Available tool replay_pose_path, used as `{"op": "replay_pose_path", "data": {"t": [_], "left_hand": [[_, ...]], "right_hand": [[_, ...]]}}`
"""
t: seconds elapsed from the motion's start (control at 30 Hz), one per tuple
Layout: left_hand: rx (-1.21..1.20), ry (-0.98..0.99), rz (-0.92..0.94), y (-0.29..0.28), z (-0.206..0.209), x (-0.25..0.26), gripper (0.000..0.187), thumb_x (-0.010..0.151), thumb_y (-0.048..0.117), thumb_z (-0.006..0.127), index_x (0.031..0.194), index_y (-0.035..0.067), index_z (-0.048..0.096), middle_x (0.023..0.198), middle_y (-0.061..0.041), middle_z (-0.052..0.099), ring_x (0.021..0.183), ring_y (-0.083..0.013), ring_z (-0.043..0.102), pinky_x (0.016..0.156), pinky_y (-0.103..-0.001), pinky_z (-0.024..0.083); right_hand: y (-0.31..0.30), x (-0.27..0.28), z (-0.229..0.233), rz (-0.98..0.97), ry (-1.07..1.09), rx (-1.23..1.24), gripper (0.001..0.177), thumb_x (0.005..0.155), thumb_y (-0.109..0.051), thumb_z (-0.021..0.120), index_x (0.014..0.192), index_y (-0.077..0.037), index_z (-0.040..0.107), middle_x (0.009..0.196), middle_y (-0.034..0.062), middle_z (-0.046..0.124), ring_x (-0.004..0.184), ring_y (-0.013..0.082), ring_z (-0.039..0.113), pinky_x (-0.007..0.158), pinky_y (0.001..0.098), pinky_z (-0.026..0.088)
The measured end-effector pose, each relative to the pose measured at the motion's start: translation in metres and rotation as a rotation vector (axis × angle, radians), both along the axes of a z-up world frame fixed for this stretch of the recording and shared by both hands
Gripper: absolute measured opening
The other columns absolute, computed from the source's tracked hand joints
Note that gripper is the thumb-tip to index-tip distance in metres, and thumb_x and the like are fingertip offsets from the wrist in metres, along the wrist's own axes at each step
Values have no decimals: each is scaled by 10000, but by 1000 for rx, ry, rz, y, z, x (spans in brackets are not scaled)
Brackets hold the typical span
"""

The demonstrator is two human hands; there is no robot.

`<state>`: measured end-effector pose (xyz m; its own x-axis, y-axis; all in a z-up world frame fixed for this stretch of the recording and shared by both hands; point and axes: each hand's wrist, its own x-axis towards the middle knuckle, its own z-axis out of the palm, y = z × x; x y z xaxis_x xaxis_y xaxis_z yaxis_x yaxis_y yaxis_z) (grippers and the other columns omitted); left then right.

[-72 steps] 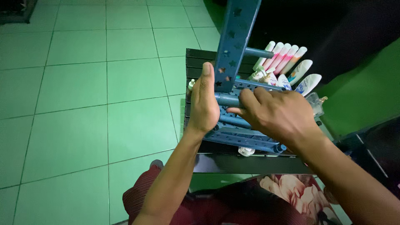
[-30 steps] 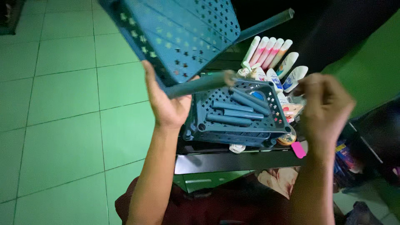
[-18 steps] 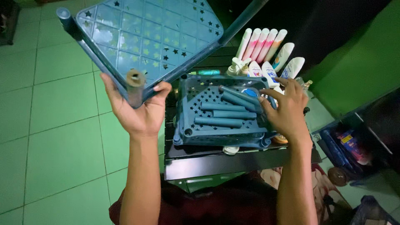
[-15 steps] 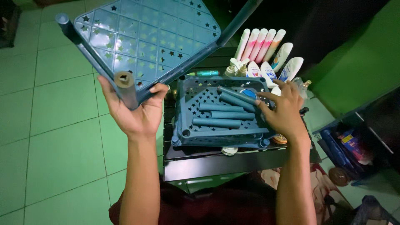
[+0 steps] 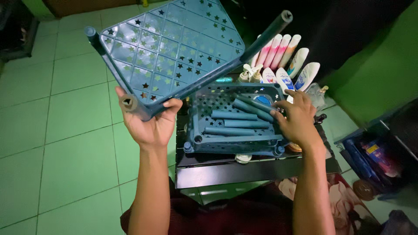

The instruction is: The person assembles a blue plastic stool by inserting cylindrical legs into the perforated seat and stacking multiple seat layers. The person aligns and presses the legs into place, then stacks additional seat layers on top to form a multi-tiered structure.

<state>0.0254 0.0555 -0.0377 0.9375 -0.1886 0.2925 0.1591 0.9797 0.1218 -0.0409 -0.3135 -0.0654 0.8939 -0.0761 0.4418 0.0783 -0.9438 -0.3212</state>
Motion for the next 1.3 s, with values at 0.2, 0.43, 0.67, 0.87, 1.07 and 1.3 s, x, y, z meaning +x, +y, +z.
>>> {"op": "replay_pose_path", "data": {"t": [0.2,0.43,0.67,0.87,1.07,1.3], "left_hand": [[-32,-36,-27,4,1,-1,448,1082,569,473,1269,188,615,1193,-6,625,989,-182,509,821,-378,434],[-26,-97,-22,4,-8,3,451,1105,578,491,1275,178,609,1203,-10,625,1013,-179,504,863,-378,441],[-73,-28,-54,-1,-10,4,476,1050,591,509,1265,181,618,1230,-24,628,1026,-192,513,835,-376,448],[4,-12,-63,-17,-14,2,512,1018,639,525,1218,181,631,1199,-39,620,1026,-207,518,843,-399,468],[60,-51,-98,-45,-10,-18,566,1026,660,470,1289,166,558,1270,-60,613,1142,-244,550,887,-436,498],[27,-172,-210,-69,-6,-45,699,1072,652,376,1489,104,497,1366,-124,630,1100,-271,628,894,-457,543]], "right_hand": [[-2,-6,5,-23,-65,87,263,987,-212,655,1224,-100,674,1375,147,595,1334,368,466,1106,517,303],[-8,-20,26,105,-169,618,276,1058,-130,624,1306,-17,582,1162,149,645,1026,201,614,875,316,491],[7,-25,40,415,-418,1404,303,1077,-61,601,1351,68,599,1154,124,667,1057,180,659,992,311,526],[40,-14,48,374,-392,1608,321,1123,-199,482,1329,42,536,1058,104,633,825,181,626,677,321,516],[81,-22,64,294,31,1344,437,1081,-283,478,1376,34,540,1057,100,659,509,52,366,459,211,329],[118,-22,71,365,2,1514,369,1079,-322,434,1333,-70,524,1059,73,698,450,40,332,409,202,288]]}}
